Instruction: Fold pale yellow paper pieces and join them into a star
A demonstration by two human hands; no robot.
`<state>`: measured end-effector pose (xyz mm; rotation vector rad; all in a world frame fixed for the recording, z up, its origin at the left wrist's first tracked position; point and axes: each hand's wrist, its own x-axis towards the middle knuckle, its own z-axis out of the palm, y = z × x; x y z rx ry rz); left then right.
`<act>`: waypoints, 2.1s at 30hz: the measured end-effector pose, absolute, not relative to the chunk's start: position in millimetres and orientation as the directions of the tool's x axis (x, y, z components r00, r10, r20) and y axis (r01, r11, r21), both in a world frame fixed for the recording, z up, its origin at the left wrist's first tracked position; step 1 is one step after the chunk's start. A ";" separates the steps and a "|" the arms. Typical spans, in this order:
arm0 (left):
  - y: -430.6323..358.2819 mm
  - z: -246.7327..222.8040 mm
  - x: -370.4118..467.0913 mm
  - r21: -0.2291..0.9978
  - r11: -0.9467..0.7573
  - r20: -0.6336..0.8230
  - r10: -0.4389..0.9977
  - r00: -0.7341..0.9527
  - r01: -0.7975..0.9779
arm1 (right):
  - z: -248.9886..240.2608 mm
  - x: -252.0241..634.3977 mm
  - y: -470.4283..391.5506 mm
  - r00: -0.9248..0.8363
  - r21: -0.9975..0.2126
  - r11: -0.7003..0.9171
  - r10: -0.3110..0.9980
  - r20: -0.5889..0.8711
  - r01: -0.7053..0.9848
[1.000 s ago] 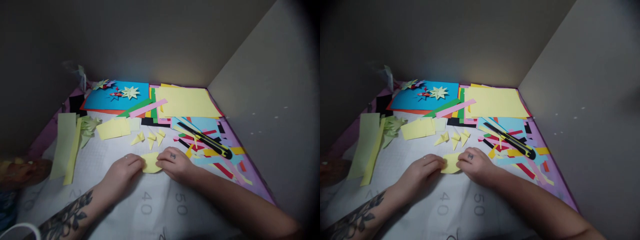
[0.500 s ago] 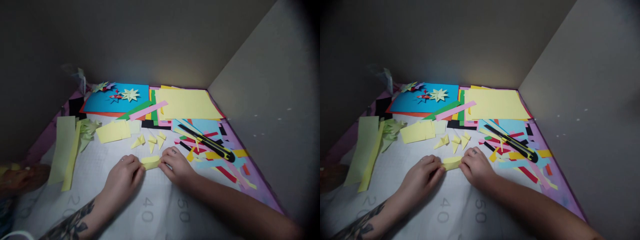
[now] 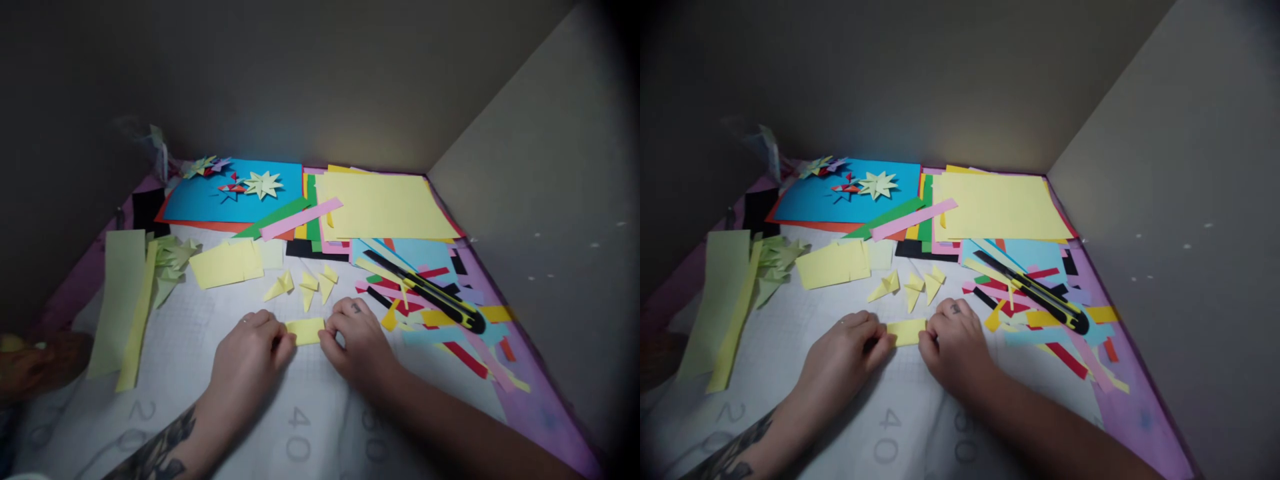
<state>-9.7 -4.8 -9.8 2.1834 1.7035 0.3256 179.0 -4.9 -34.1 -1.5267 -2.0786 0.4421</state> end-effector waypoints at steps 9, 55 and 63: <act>-1.0 -3.4 -8.0 0.413 -0.209 -0.022 0.971 0.240 0.886 | -33.0 176.8 -2.9 -0.210 -0.551 0.296 0.954 0.215 0.780; -29.5 -12.2 -23.3 0.223 -0.558 0.157 0.830 0.536 0.799 | -18.2 226.2 11.7 -0.667 -0.449 0.753 0.647 0.370 0.482; -21.3 -15.8 -22.1 0.581 -0.381 0.109 0.912 0.395 0.719 | -26.2 195.7 -0.2 -0.506 -0.568 0.561 0.819 0.271 0.603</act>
